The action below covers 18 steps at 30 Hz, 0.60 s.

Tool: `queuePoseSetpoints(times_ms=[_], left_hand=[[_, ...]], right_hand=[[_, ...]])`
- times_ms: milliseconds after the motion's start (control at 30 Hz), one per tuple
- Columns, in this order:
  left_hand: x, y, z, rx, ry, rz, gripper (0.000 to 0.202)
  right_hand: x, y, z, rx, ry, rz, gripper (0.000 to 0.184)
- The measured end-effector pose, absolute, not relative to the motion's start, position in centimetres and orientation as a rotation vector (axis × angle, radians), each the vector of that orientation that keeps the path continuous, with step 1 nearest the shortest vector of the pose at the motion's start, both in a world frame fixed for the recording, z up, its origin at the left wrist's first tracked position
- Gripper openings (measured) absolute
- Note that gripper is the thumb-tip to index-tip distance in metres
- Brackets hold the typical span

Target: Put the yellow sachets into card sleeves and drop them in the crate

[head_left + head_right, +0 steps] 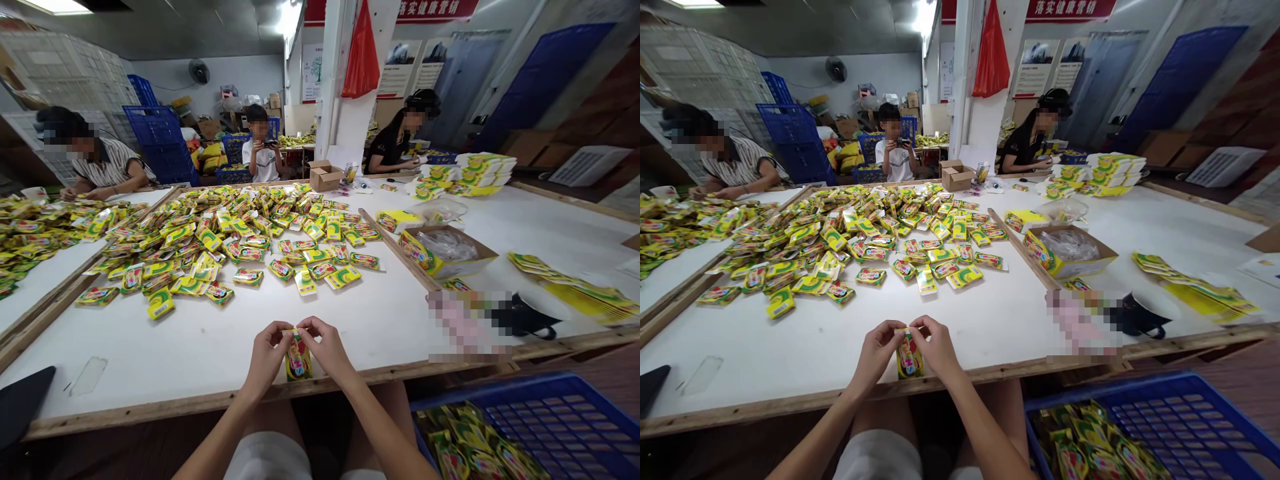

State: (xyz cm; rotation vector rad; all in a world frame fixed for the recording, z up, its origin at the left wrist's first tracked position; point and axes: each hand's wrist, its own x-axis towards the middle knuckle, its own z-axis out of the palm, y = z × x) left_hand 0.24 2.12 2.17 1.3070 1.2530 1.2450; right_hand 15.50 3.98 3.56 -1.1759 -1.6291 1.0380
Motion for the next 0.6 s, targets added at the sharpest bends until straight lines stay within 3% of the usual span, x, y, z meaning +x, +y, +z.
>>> queuePoseSetpoints(times_ms=[400,600], left_hand=[[-0.4,1.0,1.7,1.461,1.211,1.222,0.017],[-2.4,1.5,2.0,1.636,1.198,1.179,0.033]], right_hand=[[15.5,2.8,2.7,-1.080,-1.593,1.185,0.016],[22.3,0.9,5.0,-1.325,-1.626,0.771,0.025]])
